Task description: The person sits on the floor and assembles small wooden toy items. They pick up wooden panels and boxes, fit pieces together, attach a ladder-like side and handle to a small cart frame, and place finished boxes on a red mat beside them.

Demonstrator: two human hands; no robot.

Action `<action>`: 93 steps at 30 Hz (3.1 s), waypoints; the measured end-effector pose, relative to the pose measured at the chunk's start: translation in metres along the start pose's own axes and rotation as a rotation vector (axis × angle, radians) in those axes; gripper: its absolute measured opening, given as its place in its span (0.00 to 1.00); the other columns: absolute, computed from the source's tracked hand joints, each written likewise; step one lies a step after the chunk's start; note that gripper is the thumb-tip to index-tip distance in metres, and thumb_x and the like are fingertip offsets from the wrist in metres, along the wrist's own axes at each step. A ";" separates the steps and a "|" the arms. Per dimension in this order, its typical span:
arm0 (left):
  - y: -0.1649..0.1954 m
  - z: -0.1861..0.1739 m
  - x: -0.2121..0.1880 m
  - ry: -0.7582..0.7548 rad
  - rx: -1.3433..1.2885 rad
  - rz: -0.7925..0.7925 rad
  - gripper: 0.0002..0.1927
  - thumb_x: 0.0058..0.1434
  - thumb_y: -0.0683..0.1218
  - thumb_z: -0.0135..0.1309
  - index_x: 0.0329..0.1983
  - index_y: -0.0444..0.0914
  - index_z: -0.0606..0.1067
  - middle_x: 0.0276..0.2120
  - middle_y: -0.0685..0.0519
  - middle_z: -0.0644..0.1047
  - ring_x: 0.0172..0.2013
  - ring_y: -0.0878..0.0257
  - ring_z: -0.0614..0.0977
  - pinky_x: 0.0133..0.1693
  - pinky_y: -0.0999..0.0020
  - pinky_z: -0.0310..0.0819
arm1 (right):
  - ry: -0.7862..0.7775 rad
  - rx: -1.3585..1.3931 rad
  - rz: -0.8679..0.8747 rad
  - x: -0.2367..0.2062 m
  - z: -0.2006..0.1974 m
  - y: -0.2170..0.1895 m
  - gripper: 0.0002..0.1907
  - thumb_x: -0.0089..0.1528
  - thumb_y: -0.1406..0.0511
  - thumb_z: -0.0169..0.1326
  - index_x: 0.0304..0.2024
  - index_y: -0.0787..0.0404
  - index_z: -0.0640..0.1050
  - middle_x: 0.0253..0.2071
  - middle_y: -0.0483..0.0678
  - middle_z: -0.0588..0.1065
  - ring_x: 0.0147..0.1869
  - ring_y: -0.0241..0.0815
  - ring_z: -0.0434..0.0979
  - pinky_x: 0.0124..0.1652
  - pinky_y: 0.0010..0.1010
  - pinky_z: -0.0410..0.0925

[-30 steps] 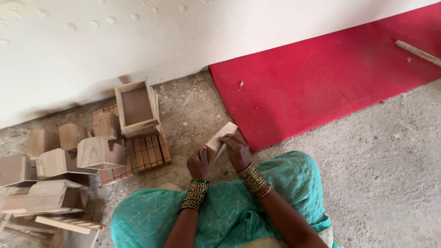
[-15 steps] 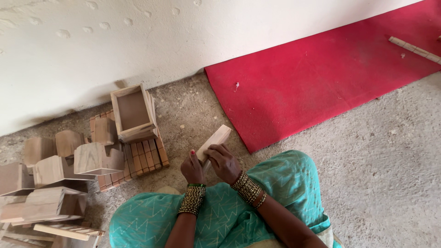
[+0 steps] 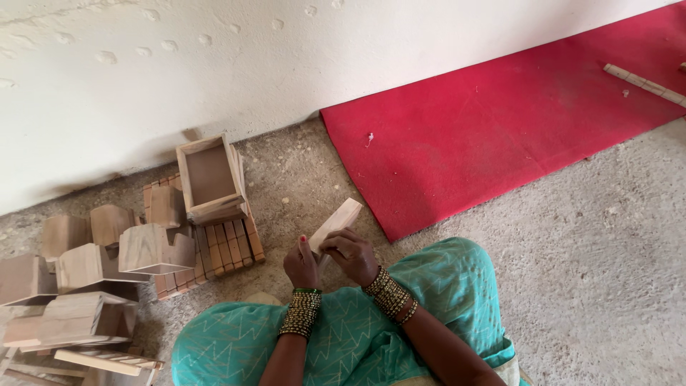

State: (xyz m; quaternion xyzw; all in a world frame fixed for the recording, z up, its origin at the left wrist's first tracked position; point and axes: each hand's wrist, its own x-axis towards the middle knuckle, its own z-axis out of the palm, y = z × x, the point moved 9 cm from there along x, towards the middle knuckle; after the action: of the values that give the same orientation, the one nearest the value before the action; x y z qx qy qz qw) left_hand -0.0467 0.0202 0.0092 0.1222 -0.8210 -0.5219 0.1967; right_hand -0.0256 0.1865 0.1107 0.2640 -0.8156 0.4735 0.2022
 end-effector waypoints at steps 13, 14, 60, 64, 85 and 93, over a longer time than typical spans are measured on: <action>-0.031 0.036 0.000 -0.466 -0.636 -0.410 0.21 0.71 0.58 0.56 0.30 0.39 0.71 0.24 0.64 0.63 0.24 0.72 0.62 0.26 0.69 0.55 | 0.166 0.274 0.184 -0.016 0.008 0.057 0.06 0.61 0.74 0.59 0.40 0.62 0.83 0.40 0.48 0.83 0.41 0.36 0.84 0.40 0.29 0.80; -0.029 0.038 -0.002 -0.533 -0.619 -0.424 0.21 0.70 0.59 0.55 0.35 0.37 0.74 0.25 0.61 0.67 0.24 0.70 0.65 0.26 0.70 0.58 | 0.212 0.368 0.212 -0.019 0.009 0.068 0.06 0.62 0.74 0.58 0.40 0.62 0.83 0.39 0.47 0.83 0.39 0.35 0.85 0.39 0.28 0.81; 0.014 0.040 -0.009 -0.470 -0.550 0.058 0.18 0.75 0.52 0.44 0.51 0.34 0.76 0.35 0.57 0.75 0.34 0.70 0.72 0.35 0.74 0.67 | 0.343 -0.238 0.029 -0.011 -0.043 0.024 0.09 0.62 0.74 0.59 0.45 0.64 0.84 0.47 0.52 0.78 0.48 0.45 0.80 0.45 0.34 0.76; 0.007 0.040 -0.008 -0.445 -0.560 0.020 0.22 0.77 0.56 0.39 0.48 0.34 0.75 0.34 0.56 0.77 0.35 0.68 0.76 0.36 0.73 0.72 | 0.165 -0.417 -0.236 -0.015 -0.011 -0.024 0.18 0.58 0.71 0.61 0.52 0.65 0.79 0.51 0.55 0.76 0.57 0.50 0.75 0.52 0.40 0.75; 0.006 0.032 -0.018 -0.395 -0.504 0.100 0.28 0.77 0.60 0.32 0.51 0.33 0.74 0.38 0.48 0.79 0.38 0.62 0.80 0.40 0.67 0.75 | 0.061 -0.349 -0.126 -0.035 0.027 0.001 0.12 0.64 0.69 0.53 0.48 0.69 0.79 0.54 0.55 0.75 0.56 0.51 0.78 0.50 0.45 0.79; 0.004 0.032 -0.016 -0.323 -0.282 0.086 0.24 0.74 0.56 0.39 0.48 0.33 0.78 0.30 0.47 0.79 0.31 0.59 0.78 0.34 0.62 0.72 | 0.175 -0.590 0.034 0.001 -0.030 0.044 0.07 0.66 0.70 0.61 0.46 0.65 0.80 0.55 0.52 0.76 0.57 0.48 0.78 0.51 0.33 0.78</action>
State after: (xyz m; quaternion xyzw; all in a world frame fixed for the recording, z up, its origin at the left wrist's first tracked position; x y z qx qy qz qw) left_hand -0.0470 0.0537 -0.0025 -0.0270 -0.7652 -0.6354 0.0997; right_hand -0.0514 0.2305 0.0960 0.1383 -0.9017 0.2403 0.3319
